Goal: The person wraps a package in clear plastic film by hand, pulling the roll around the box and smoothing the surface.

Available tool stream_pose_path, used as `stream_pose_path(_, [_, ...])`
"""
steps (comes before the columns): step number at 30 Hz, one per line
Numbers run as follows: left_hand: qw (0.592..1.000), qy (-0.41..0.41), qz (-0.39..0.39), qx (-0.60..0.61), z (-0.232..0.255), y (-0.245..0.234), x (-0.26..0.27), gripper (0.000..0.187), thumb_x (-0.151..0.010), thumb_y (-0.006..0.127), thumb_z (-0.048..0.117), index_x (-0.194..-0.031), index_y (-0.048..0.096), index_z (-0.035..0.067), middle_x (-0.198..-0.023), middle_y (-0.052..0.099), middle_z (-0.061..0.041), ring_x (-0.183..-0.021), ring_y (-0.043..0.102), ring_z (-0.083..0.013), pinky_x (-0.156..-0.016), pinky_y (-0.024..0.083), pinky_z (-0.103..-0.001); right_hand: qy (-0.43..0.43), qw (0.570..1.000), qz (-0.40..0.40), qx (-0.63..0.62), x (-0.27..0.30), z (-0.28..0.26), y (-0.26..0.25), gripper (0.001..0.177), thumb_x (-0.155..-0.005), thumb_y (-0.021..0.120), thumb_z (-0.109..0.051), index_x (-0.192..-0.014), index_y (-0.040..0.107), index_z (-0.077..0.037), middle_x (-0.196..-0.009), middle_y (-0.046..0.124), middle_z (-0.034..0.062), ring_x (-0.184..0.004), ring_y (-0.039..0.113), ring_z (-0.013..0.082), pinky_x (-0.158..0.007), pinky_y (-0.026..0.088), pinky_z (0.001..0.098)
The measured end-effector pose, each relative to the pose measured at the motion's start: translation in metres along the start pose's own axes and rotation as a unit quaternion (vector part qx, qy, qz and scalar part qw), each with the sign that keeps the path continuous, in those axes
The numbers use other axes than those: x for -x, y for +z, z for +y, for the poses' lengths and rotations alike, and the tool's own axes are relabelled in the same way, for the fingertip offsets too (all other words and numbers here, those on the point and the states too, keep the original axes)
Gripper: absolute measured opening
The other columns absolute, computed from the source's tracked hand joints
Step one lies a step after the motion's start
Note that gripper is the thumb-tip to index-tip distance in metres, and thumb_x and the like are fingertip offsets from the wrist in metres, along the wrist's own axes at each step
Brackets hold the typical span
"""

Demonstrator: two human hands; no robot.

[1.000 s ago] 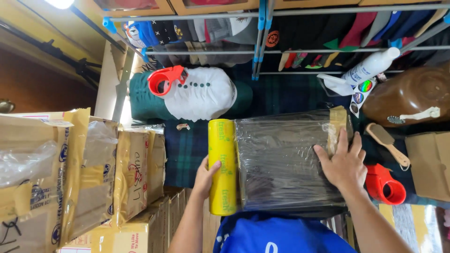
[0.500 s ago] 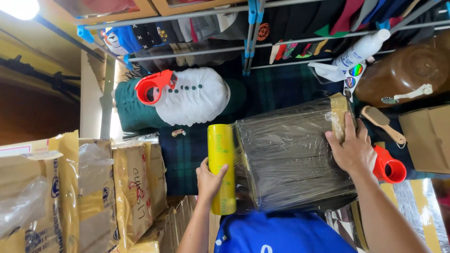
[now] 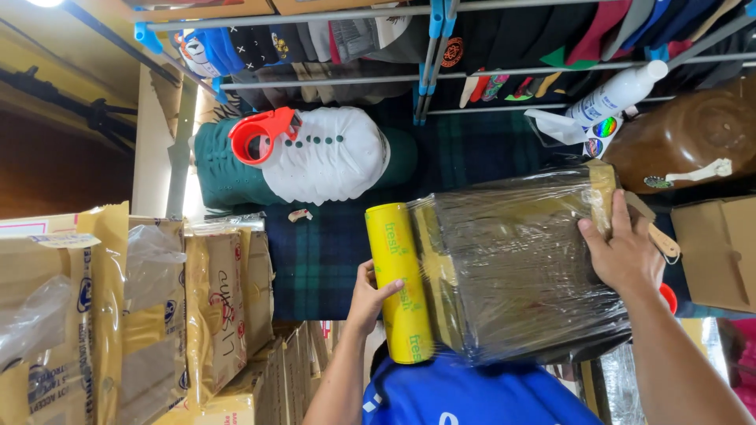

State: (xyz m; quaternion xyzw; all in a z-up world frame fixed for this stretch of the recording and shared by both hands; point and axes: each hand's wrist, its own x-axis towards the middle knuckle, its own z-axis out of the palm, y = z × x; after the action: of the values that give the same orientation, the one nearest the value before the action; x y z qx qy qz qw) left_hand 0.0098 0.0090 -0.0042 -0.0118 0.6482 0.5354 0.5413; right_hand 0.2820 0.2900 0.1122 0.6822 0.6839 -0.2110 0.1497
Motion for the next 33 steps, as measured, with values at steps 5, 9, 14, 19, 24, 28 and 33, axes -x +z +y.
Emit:
stream_pose_path(5, [0.971,0.030,-0.169,0.168,-0.010,0.013,-0.008,0.107,-0.063,0.088,0.030,-0.144,0.019,0.026,-0.138,0.049,-0.017,-0.119,0.060,-0.0351,-0.094,0.058,-0.048,0.002,0.999,-0.012,-0.051,-0.024,0.026,-0.007,0.080,-0.094,0.022,-0.067,-0.167,0.003,-0.041,-0.168,0.023,0.0137,-0.137,0.044,0.0547,-0.113,0.031,0.0639])
stream_pose_path(9, [0.801,0.008,-0.516,0.303,0.006,0.023,-0.016,0.066,-0.091,0.086,0.027,-0.145,0.051,0.010,-0.142,0.061,-0.012,-0.130,0.064,-0.0278,-0.103,0.059,-0.045,-0.012,0.994,-0.022,-0.107,-0.044,0.050,-0.007,0.084,-0.089,0.022,-0.069,-0.168,0.006,-0.042,-0.165,0.030,0.0213,-0.143,0.037,0.0509,-0.111,0.030,0.0588])
stream_pose_path(14, [0.854,0.023,-0.453,0.255,0.017,0.045,0.006,0.076,-0.085,0.087,0.038,-0.143,0.050,0.007,-0.136,0.064,-0.013,-0.119,0.068,-0.0293,-0.096,0.060,-0.043,-0.028,0.985,-0.039,-0.166,-0.040,0.055,-0.020,0.084,-0.089,0.022,-0.068,-0.167,0.009,-0.040,-0.168,0.027,0.0170,-0.146,0.033,0.0514,-0.112,0.027,0.0626])
stream_pose_path(19, [0.901,0.062,-0.365,0.224,0.081,0.053,0.085,0.070,-0.083,0.085,0.037,-0.136,0.056,0.001,-0.123,0.072,-0.016,-0.101,0.075,-0.0275,-0.081,0.064,-0.037,-0.019,0.934,-0.099,-0.343,-0.044,0.050,0.014,0.074,-0.095,0.038,-0.058,-0.165,0.021,-0.041,-0.168,0.032,0.0080,-0.146,0.039,0.0371,-0.116,0.030,0.0523])
stream_pose_path(24, [0.971,0.157,-0.131,0.122,0.148,0.081,0.151,0.070,-0.072,0.078,0.018,-0.139,0.056,0.020,-0.102,0.072,-0.020,-0.084,0.075,-0.0383,-0.070,0.066,-0.050,-0.210,0.806,-0.214,-0.510,-0.128,0.048,0.173,0.056,-0.110,0.035,-0.058,-0.129,0.064,-0.015,-0.095,0.065,0.0081,-0.076,0.059,0.0219,-0.074,0.046,0.0420])
stream_pose_path(28, [0.988,0.081,-0.075,0.109,0.176,0.127,0.170,0.072,-0.069,0.080,0.023,-0.133,0.049,0.010,-0.118,0.070,-0.018,-0.092,0.073,-0.0344,-0.077,0.063,-0.048,-0.247,0.889,-0.052,-0.382,-0.079,0.004,0.070,0.064,-0.103,0.033,-0.052,-0.155,0.048,-0.017,-0.150,0.053,0.0121,-0.138,0.047,0.0261,-0.117,0.030,0.0390])
stream_pose_path(33, [0.999,0.034,-0.013,0.005,0.190,0.179,0.181,0.086,-0.060,0.078,0.026,-0.138,0.043,0.015,-0.125,0.067,-0.014,-0.101,0.070,-0.0306,-0.087,0.060,-0.045,-0.632,0.727,0.171,-0.206,0.051,-0.017,-0.076,0.073,-0.104,0.047,-0.042,-0.166,0.018,-0.016,-0.174,0.011,0.0214,-0.162,0.016,0.0416,-0.125,0.020,0.0635])
